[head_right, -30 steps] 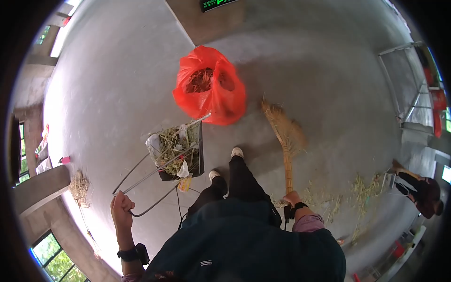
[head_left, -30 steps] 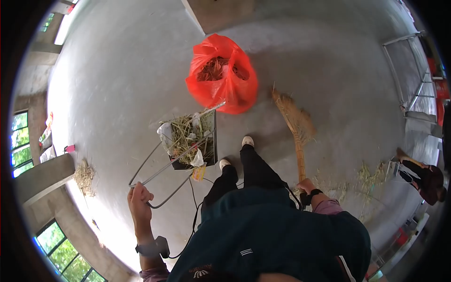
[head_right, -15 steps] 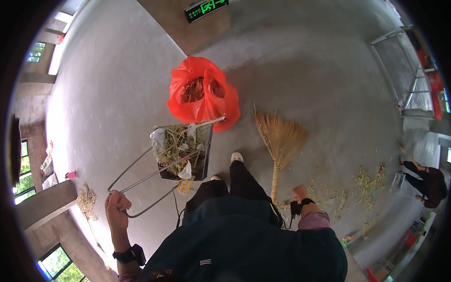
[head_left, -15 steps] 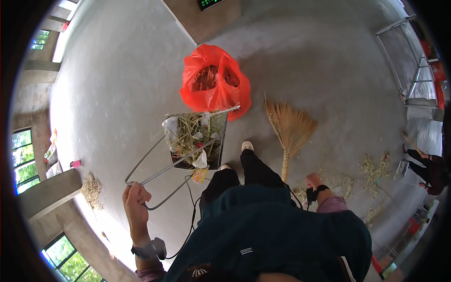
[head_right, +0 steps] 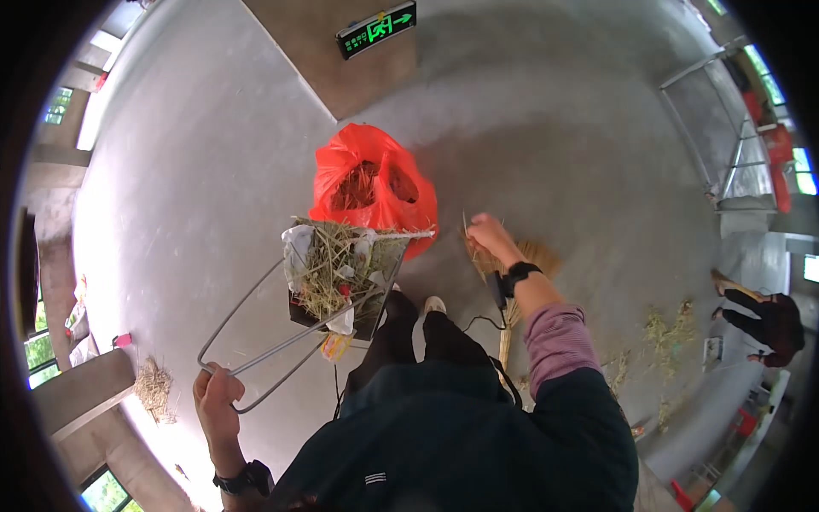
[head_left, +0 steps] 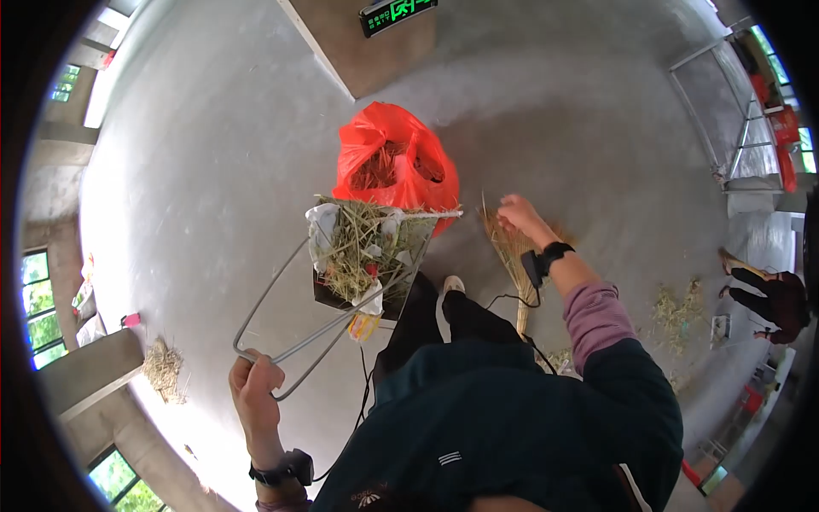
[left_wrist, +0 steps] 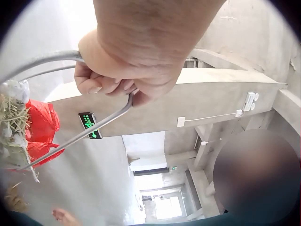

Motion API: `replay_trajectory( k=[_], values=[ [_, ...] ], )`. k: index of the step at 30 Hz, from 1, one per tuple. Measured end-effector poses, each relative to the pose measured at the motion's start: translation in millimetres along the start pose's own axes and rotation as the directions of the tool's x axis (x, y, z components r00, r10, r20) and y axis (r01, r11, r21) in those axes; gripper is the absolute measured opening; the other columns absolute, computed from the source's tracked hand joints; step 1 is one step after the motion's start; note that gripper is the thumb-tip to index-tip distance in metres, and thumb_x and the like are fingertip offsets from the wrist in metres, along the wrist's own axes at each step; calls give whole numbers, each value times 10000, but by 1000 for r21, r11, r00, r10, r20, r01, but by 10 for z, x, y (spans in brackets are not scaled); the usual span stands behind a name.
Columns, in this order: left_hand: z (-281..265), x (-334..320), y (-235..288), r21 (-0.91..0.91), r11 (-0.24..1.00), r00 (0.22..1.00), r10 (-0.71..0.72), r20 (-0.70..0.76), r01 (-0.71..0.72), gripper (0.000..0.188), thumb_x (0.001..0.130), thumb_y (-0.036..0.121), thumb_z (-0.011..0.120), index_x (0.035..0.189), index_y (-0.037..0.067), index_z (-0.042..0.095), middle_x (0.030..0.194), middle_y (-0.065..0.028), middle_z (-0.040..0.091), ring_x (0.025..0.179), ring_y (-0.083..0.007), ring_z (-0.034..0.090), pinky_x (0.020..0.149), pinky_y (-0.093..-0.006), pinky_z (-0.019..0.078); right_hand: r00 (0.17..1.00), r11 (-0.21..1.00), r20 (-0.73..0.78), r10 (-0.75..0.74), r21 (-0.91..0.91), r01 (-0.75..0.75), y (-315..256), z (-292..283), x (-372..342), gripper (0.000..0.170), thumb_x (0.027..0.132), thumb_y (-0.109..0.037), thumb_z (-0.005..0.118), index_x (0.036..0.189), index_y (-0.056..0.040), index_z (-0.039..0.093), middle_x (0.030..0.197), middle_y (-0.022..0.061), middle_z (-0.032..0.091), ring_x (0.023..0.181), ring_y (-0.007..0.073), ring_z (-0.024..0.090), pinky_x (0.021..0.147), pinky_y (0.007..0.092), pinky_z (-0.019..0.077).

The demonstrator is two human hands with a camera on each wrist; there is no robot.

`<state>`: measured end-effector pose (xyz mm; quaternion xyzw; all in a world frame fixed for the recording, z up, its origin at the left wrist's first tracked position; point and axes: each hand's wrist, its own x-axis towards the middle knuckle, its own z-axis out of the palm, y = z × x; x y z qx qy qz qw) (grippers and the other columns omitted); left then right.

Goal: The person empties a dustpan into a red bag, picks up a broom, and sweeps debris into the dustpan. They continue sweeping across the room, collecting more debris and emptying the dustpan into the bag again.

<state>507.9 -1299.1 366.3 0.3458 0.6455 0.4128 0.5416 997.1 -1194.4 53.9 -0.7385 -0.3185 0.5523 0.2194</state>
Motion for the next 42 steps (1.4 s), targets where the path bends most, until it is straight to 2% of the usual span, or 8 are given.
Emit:
replay_trajectory(
  k=[3, 14, 21, 23, 29, 32, 34, 42],
  values=[
    [-28, -85, -32, 18, 1000, 1000, 1, -25, 0, 216, 801, 97, 465, 604, 88, 375, 500, 43, 281, 453, -54, 246, 469, -231, 254, 995, 995, 27, -97, 4, 97, -612, 287, 82, 522, 743, -64, 550, 1223, 24, 366, 720, 86, 604, 542, 134, 575, 430, 245, 448],
    [234, -347, -408, 140, 990, 999, -2, -40, 8, 156, 721, 85, 545, 623, 38, 433, 519, 11, 389, 475, -51, 297, 451, -205, 230, 963, 933, 30, -268, -242, 267, -1094, 921, 661, 573, 759, -86, 510, 1285, -13, 296, 716, 90, 617, 548, 145, 594, 467, 273, 487],
    [533, -409, -529, 81, 997, 982, -1, -191, 17, 126, 646, 59, 525, 602, 36, 409, 515, -10, 400, 465, -60, 300, 433, -209, 223, 956, 837, 245, -159, -480, 262, -635, 878, 1279, 410, 740, -74, 501, 1140, 6, 450, 631, 87, 611, 491, 163, 582, 463, 283, 481],
    [562, -450, -508, 66, 998, 975, 0, -222, 15, 119, 642, 63, 524, 605, 37, 413, 516, -11, 400, 466, -62, 305, 436, -210, 228, 947, 682, 273, -170, -661, 313, -390, 832, 1277, 271, 722, -88, 514, 978, 0, 522, 585, 81, 597, 487, 178, 587, 459, 300, 466],
    [456, -471, -507, 35, 997, 968, 74, -239, -67, 168, 696, 150, 560, 666, 33, 444, 507, -4, 385, 462, -74, 324, 444, -222, 255, 941, 715, 189, -281, -612, 337, 620, 598, 963, 193, 703, -108, 538, 862, 0, 533, 581, 88, 592, 493, 192, 590, 476, 315, 456],
    [353, -496, -444, -15, 995, 971, 98, -216, -103, 180, 701, 166, 562, 665, 34, 446, 498, -2, 377, 452, -77, 316, 442, -227, 259, 945, 762, 177, -276, -559, 327, 868, 651, 640, 314, 712, -208, 533, 932, 14, 565, 670, 151, 624, 610, 281, 624, 632, 376, 484],
    [262, -475, -487, -9, 991, 972, 129, -197, -134, 183, 700, 169, 558, 659, 36, 440, 491, -3, 370, 442, -82, 305, 438, -232, 262, 959, 890, 236, -158, -387, 242, 1026, 788, 486, 346, 714, -275, 582, 897, 18, 575, 652, 132, 624, 605, 240, 626, 599, 342, 486],
    [-29, -464, -587, 111, 986, 990, 132, -58, -125, 151, 741, 87, 470, 634, 58, 368, 508, 17, 296, 455, -70, 262, 450, -240, 249, 943, 950, 247, -223, -163, 267, 943, 1499, -333, 293, 731, -289, 583, 727, 4, 581, 608, 92, 607, 554, 171, 604, 552, 300, 472]
  ],
)
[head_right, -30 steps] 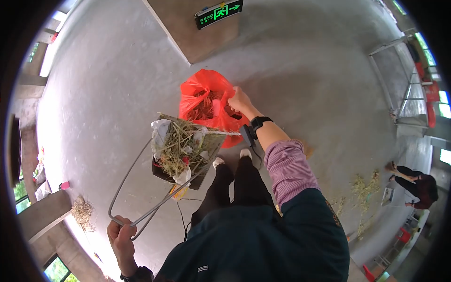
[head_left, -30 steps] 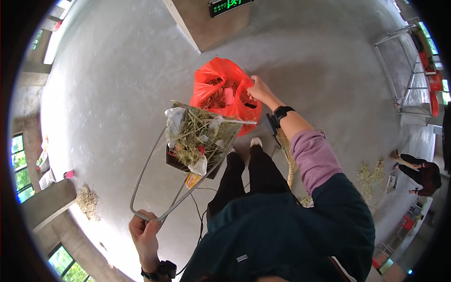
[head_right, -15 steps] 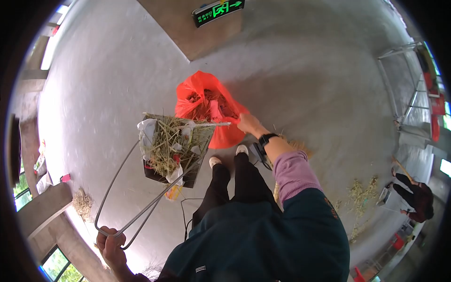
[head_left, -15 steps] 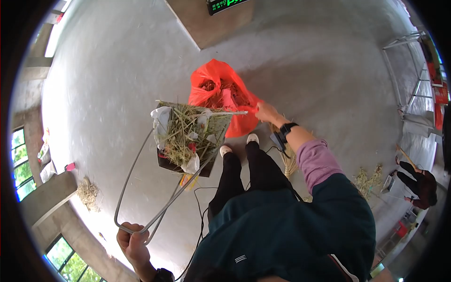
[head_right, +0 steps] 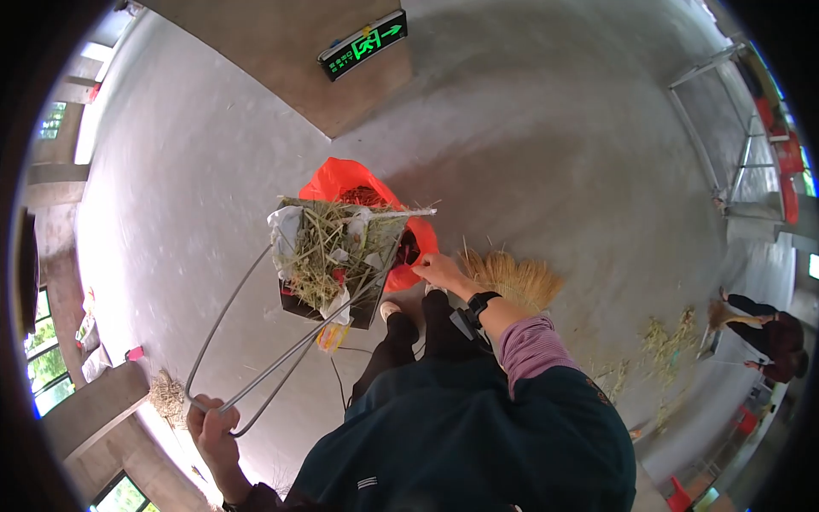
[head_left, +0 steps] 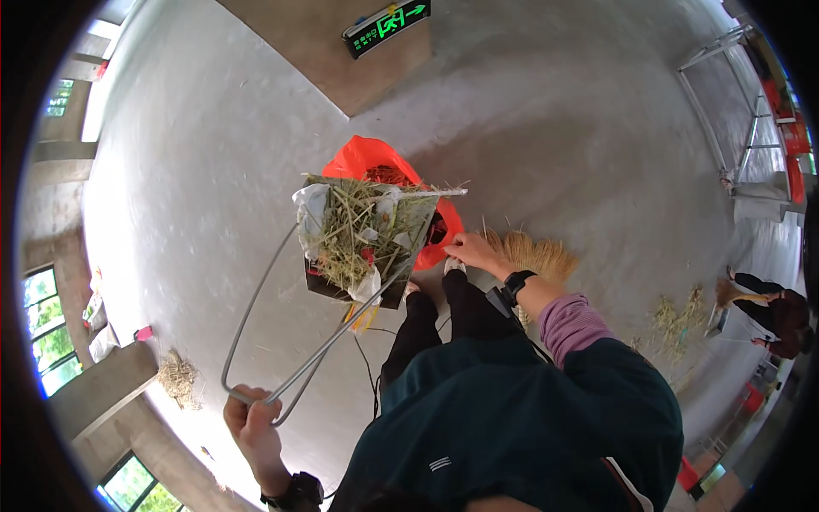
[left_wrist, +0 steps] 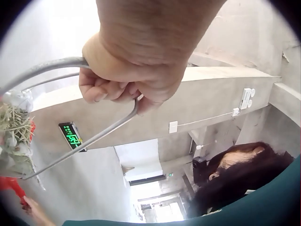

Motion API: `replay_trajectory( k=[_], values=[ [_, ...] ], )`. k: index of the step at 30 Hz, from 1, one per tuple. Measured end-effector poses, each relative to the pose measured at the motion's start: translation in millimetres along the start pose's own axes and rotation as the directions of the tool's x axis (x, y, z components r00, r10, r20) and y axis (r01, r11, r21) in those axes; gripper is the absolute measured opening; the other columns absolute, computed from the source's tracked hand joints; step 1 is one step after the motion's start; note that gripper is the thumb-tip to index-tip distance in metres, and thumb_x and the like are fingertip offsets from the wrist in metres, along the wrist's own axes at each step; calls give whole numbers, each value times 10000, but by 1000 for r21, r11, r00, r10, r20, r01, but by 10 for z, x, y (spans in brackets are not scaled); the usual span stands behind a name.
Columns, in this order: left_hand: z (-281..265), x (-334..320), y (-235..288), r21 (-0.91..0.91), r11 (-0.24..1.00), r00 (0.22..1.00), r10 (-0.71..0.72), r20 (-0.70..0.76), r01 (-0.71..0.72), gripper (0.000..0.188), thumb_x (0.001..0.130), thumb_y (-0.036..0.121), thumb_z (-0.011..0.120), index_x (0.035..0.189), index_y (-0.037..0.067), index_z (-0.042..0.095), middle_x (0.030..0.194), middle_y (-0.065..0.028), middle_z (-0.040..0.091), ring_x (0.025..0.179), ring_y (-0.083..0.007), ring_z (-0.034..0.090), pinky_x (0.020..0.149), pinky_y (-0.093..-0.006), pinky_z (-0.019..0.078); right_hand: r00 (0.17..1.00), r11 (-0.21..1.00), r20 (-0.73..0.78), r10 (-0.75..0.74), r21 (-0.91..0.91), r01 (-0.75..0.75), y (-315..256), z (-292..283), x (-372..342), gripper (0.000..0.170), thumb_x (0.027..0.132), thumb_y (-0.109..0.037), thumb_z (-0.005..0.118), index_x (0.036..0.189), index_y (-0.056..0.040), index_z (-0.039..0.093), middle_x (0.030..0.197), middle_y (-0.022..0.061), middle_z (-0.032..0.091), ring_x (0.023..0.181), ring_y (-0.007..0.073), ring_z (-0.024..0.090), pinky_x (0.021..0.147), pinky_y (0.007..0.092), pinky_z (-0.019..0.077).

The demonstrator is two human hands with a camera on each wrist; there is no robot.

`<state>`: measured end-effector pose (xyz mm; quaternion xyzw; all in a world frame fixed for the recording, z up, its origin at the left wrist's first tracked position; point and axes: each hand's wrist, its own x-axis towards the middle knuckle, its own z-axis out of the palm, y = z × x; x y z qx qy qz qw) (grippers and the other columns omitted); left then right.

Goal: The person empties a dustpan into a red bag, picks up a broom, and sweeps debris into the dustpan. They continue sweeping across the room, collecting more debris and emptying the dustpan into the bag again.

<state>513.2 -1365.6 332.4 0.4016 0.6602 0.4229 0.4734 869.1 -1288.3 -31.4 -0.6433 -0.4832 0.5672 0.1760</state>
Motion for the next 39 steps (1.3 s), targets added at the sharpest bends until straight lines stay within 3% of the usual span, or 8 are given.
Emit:
replay_trajectory(
  k=[4, 13, 17, 19, 30, 34, 36, 39],
  values=[
    [-65, 38, 69, 7, 1000, 991, -18, 131, 17, 143, 777, 96, 489, 664, 56, 411, 526, 17, 334, 476, -62, 285, 463, -231, 259, 998, 993, -62, 23, 118, -15, -272, -37, -164, 250, 753, -243, 568, 716, 4, 559, 602, 73, 595, 523, 137, 577, 511, 286, 463],
    [352, 326, 279, -19, 999, 992, -44, 121, 46, 184, 797, 81, 539, 658, 51, 422, 559, 28, 338, 502, -56, 302, 465, -215, 259, 977, 899, -76, 201, 411, -153, -473, -730, -226, 248, 775, -238, 581, 773, 10, 565, 648, 36, 576, 567, 91, 555, 465, 214, 419],
    [672, 280, 487, 121, 986, 990, -120, 70, 110, 208, 786, 63, 555, 629, 51, 419, 533, 39, 354, 489, -38, 305, 433, -207, 234, 987, 973, -118, 108, 218, -81, -765, -1066, -325, 280, 768, -269, 588, 805, 8, 585, 656, 45, 587, 595, 112, 561, 510, 244, 428],
    [751, 310, 489, 215, 971, 991, -119, 64, 103, 221, 778, 57, 567, 616, 50, 417, 532, 39, 356, 491, -37, 295, 431, -210, 230, 983, 998, -176, -58, -40, 52, -856, -1103, -282, 305, 759, -303, 583, 825, -6, 606, 663, 54, 593, 617, 130, 559, 570, 281, 432],
    [1098, 134, 554, 497, 867, 970, -97, 222, -28, 301, 731, 110, 649, 579, 17, 405, 476, 11, 348, 486, -60, 299, 414, -249, 268, 991, 992, -40, -128, 2, 128, -1110, -815, -309, 301, 760, -325, 586, 832, -37, 636, 654, 56, 591, 616, 138, 558, 573, 274, 421],
    [1083, 156, 322, 640, 756, 919, -145, 366, -135, 342, 711, 263, 687, 593, 13, 485, 517, -98, 505, 454, -233, 489, 459, -344, 395, 991, 992, 41, -124, 29, 123, -1035, -606, -236, 292, 770, -299, 583, 853, -24, 635, 702, 79, 615, 660, 146, 586, 602, 281, 439],
    [1064, 132, 172, 704, 692, 881, -221, 418, -161, 370, 722, 365, 654, 642, 26, 529, 606, -142, 569, 566, -332, 559, 524, -397, 439, 983, 983, 31, -181, -39, 182, -1100, -532, -251, 279, 774, -287, 583, 849, -24, 635, 716, 88, 620, 667, 133, 585, 609, 281, 441],
    [985, 127, 108, 655, 700, 830, -162, 534, -285, 363, 727, 377, 647, 656, 40, 531, 608, -122, 567, 591, -308, 577, 520, -391, 432, 984, 984, 28, -176, -6, 176, -1081, -313, -243, 216, 786, -225, 580, 823, -19, 634, 687, 73, 611, 632, 96, 559, 573, 266, 424]
  ],
)
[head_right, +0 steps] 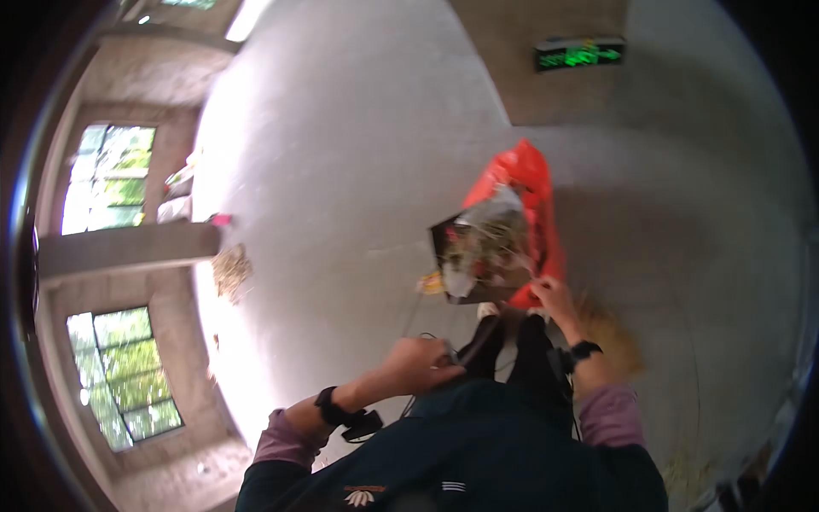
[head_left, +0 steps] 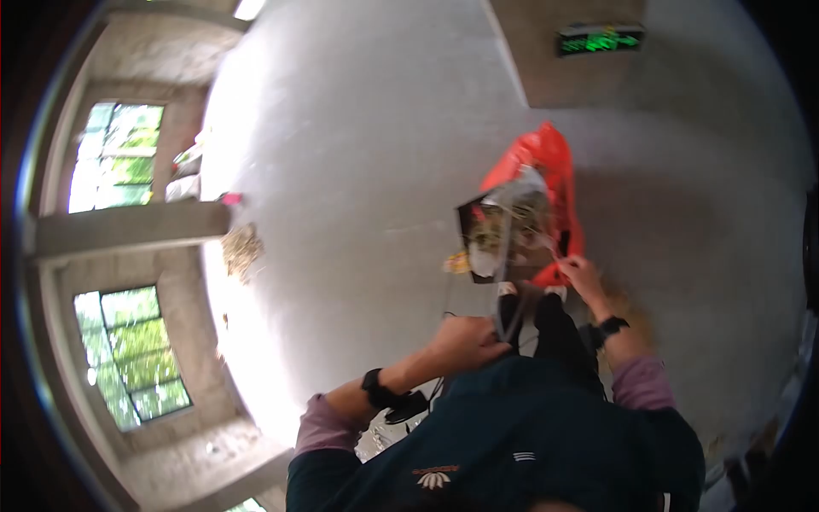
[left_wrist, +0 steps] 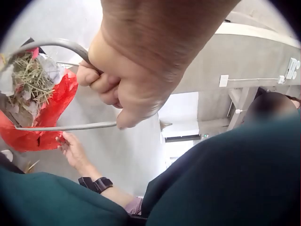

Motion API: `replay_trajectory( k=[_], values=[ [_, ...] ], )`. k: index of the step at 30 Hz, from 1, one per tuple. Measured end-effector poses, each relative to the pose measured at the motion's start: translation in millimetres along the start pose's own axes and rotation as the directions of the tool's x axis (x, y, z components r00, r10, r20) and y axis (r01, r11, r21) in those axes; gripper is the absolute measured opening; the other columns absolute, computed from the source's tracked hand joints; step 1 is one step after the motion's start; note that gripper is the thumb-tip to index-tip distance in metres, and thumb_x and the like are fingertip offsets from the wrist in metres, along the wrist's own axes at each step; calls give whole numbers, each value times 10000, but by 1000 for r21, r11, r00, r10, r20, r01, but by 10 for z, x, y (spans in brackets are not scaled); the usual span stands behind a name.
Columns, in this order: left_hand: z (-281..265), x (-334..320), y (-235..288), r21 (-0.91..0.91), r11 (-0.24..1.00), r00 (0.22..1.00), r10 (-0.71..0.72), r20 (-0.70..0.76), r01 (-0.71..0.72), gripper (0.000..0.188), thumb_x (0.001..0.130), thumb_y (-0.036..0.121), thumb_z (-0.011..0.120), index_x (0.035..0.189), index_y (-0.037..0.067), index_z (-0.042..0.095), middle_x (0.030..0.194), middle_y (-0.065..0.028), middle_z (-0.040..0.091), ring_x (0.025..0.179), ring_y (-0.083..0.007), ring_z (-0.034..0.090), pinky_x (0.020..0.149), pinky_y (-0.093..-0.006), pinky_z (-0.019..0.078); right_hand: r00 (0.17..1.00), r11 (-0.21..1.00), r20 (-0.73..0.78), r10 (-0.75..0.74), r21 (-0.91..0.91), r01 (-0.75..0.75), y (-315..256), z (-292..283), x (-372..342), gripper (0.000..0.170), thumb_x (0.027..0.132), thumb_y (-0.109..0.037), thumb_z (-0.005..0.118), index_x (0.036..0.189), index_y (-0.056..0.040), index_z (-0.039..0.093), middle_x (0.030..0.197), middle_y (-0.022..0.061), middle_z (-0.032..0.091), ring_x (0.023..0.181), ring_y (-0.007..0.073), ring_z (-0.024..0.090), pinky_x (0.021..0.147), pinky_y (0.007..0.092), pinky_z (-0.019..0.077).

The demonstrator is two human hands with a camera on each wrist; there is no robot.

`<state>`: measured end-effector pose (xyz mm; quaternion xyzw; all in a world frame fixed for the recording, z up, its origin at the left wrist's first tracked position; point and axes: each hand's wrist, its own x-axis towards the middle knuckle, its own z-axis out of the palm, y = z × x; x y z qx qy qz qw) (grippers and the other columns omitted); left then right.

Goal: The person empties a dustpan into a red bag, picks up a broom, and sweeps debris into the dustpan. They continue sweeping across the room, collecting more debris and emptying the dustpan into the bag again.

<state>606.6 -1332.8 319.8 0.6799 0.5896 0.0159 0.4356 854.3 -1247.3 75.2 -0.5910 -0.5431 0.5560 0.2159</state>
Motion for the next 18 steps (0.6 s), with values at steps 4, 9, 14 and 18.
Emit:
replay_trajectory(
  k=[4, 9, 14, 18],
  values=[
    [28, 432, -206, 42, 998, 998, 34, 53, -36, 345, 736, 385, 615, 661, 64, 515, 627, -114, 561, 618, -337, 558, 556, -427, 416, 976, 949, 116, 187, 236, -210, 128, 82, 209, 156, 794, -179, 584, 796, -30, 629, 664, 21, 585, 585, 64, 527, 516, 231, 392],
    [87, 684, -156, 13, 992, 992, 124, 25, -125, 319, 725, 342, 625, 690, 47, 510, 648, -122, 568, 629, -345, 556, 555, -427, 418, 970, 896, 56, 236, 374, -240, 299, 47, 226, 138, 788, -186, 588, 747, -54, 584, 615, 8, 563, 530, 80, 521, 457, 214, 398],
    [132, 857, -244, 38, 990, 991, 133, 32, -135, 351, 734, 356, 610, 765, 19, 513, 656, -145, 561, 677, -353, 571, 591, -431, 441, 907, 749, 47, 419, 546, -374, 530, 32, 220, 63, 765, -112, 562, 792, -59, 582, 626, 17, 571, 490, 106, 528, 429, 210, 409],
    [128, 856, -17, 130, 990, 999, 44, 23, -47, 378, 734, 383, 604, 787, 17, 527, 716, -177, 574, 699, -339, 578, 586, -429, 442, 954, 746, 30, 297, 616, -252, 547, -109, 130, 86, 739, -137, 553, 812, -99, 577, 670, 0, 552, 497, 88, 496, 424, 219, 391]
  ],
)
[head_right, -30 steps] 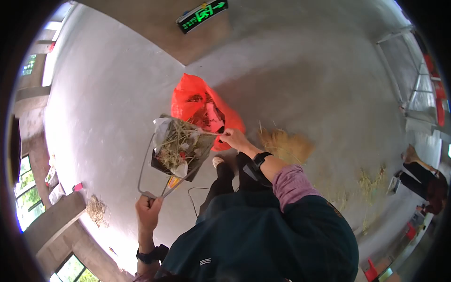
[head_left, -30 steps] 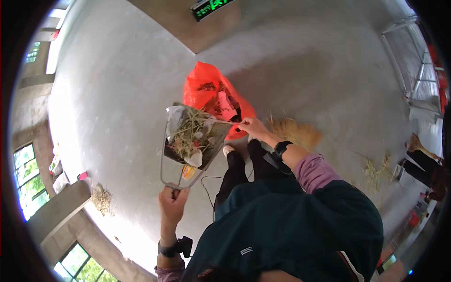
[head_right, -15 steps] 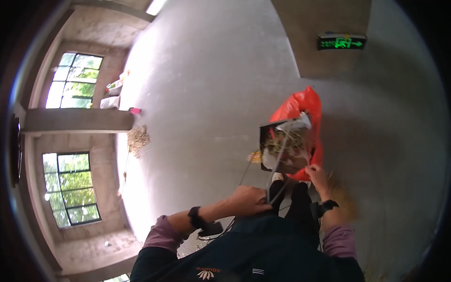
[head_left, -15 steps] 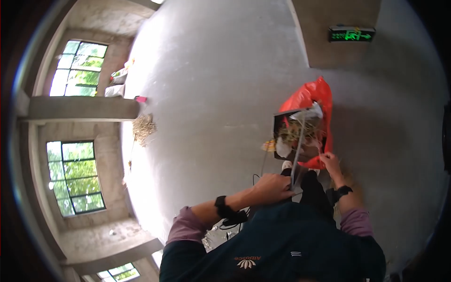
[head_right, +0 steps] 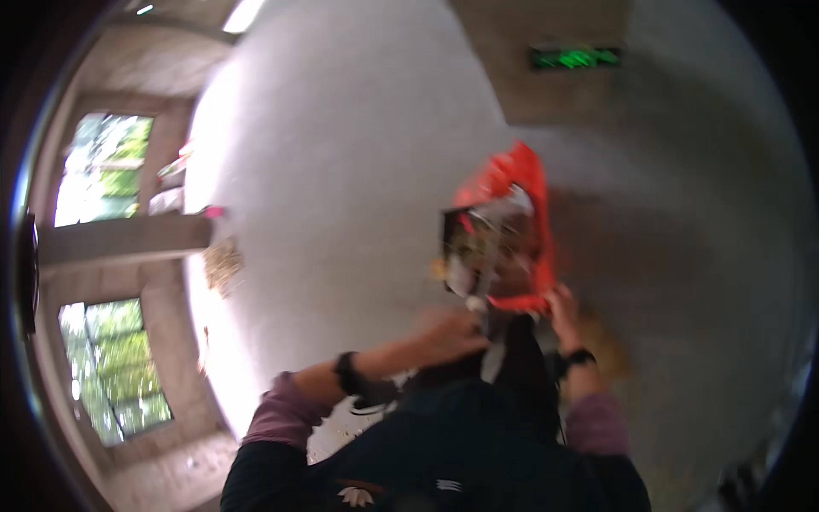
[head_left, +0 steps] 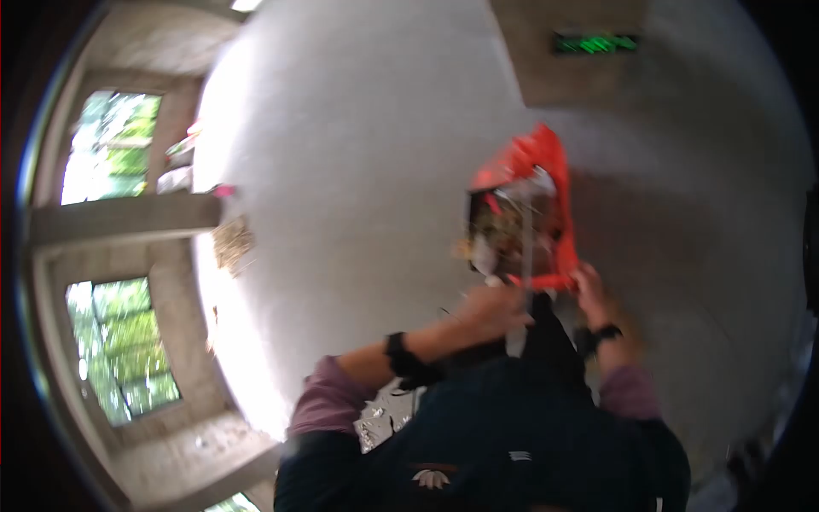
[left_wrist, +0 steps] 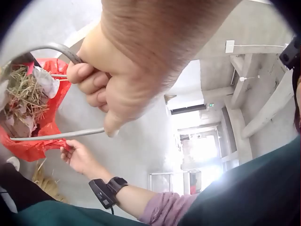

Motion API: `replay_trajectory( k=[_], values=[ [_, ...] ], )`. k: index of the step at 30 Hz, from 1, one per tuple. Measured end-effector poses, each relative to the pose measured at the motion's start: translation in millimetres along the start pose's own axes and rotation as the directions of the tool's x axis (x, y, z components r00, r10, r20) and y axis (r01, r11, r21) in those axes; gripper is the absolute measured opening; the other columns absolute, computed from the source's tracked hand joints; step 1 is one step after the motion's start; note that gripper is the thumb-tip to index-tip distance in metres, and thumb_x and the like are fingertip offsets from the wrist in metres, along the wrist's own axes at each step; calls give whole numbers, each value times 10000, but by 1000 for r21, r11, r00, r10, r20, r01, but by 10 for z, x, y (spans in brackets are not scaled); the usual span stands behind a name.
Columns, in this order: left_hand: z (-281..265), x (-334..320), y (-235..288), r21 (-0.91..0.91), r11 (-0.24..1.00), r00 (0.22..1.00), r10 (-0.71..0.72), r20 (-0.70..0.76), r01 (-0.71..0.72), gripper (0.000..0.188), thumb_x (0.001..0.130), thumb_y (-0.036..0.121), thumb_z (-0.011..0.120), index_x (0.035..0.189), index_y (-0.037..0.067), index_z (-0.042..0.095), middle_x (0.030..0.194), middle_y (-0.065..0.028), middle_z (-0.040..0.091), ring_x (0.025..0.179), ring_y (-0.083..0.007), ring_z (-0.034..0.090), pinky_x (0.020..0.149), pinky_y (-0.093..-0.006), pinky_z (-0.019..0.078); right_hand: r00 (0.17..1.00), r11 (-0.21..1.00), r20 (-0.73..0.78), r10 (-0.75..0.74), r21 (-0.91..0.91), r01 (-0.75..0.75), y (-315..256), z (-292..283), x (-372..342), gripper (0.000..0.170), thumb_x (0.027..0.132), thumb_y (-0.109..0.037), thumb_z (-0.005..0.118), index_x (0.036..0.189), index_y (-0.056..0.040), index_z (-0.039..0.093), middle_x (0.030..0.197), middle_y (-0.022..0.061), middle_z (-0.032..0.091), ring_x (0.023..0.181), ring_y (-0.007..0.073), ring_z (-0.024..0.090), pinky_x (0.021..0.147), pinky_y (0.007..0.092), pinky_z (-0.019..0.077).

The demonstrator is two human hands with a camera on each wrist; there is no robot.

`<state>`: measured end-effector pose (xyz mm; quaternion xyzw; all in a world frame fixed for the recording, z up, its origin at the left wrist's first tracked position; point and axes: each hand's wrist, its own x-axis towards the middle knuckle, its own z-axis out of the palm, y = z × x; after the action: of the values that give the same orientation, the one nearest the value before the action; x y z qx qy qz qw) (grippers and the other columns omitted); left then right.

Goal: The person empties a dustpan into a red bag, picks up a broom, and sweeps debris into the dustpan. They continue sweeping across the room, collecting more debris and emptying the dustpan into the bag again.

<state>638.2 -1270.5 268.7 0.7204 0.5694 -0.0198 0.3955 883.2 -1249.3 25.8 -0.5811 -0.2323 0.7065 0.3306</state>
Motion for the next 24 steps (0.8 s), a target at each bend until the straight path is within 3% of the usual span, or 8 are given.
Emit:
replay_trajectory(
  k=[4, 5, 7, 12, 15, 19, 22, 24],
  values=[
    [-185, 321, -335, -99, 991, 995, -86, 44, 90, 391, 737, 381, 627, 768, 1, 539, 727, -166, 583, 703, -346, 577, 592, -412, 440, 978, 967, -147, -151, -227, 115, 341, -196, 343, 290, 695, -113, 536, 972, -30, 553, 616, 11, 513, 543, 93, 514, 417, 239, 395],
    [-194, 396, -411, -113, 991, 997, -70, 41, 75, 391, 740, 378, 632, 761, 2, 530, 718, -160, 581, 692, -344, 574, 580, -406, 433, 978, 997, -200, 67, -20, -73, -75, 49, 93, 367, 687, -105, 529, 1040, -6, 522, 615, 22, 520, 497, 111, 507, 427, 252, 431],
    [-204, 648, -374, -108, 994, 1000, -9, 16, 11, 384, 744, 375, 634, 762, 6, 529, 707, -155, 579, 684, -341, 573, 575, -403, 433, 943, 997, -324, 70, -4, -76, -128, -32, 289, 338, 694, -97, 525, 1017, 0, 523, 634, 46, 552, 472, 129, 522, 421, 261, 455],
    [-439, 718, -154, -75, 997, 999, 24, -42, -27, 372, 747, 368, 642, 757, 16, 523, 669, -144, 574, 649, -337, 568, 562, -401, 431, 936, 952, -199, 292, -36, -304, -28, -66, 451, 155, 723, -121, 534, 809, 0, 582, 649, 78, 592, 482, 148, 562, 367, 249, 431],
    [-386, 565, -151, -14, 999, 999, 31, 32, -31, 353, 748, 350, 649, 771, 22, 521, 664, -144, 574, 639, -330, 566, 557, -400, 429, 966, 977, -149, 212, 59, -205, 90, -17, 450, 148, 737, -137, 535, 731, -1, 593, 619, 77, 586, 461, 146, 557, 369, 248, 431],
    [-356, 560, -313, -47, 995, 988, -80, 131, 87, 334, 775, 345, 619, 834, 28, 530, 677, -160, 572, 663, -351, 569, 581, -405, 440, 968, 980, -152, 199, 52, -193, 117, 8, 375, 167, 751, -152, 540, 761, 3, 603, 621, 80, 591, 454, 146, 560, 371, 247, 429],
    [-176, 952, -292, -100, 994, 993, 23, -116, -35, 316, 792, 273, 617, 852, -28, 542, 626, -151, 541, 545, -265, 501, 540, -349, 414, 952, 972, -203, 227, -11, -234, 75, -140, 392, 182, 761, -160, 543, 806, 5, 607, 648, 79, 604, 465, 140, 564, 378, 242, 430],
    [-258, 1135, -231, -133, 991, 997, -6, -82, -5, 314, 794, 271, 615, 844, -30, 543, 617, -136, 535, 538, -235, 482, 533, -339, 407, 969, 978, -144, 201, -16, -206, 76, -211, 395, 190, 764, -152, 532, 838, 6, 607, 673, 80, 610, 465, 141, 561, 385, 240, 432]
  ],
)
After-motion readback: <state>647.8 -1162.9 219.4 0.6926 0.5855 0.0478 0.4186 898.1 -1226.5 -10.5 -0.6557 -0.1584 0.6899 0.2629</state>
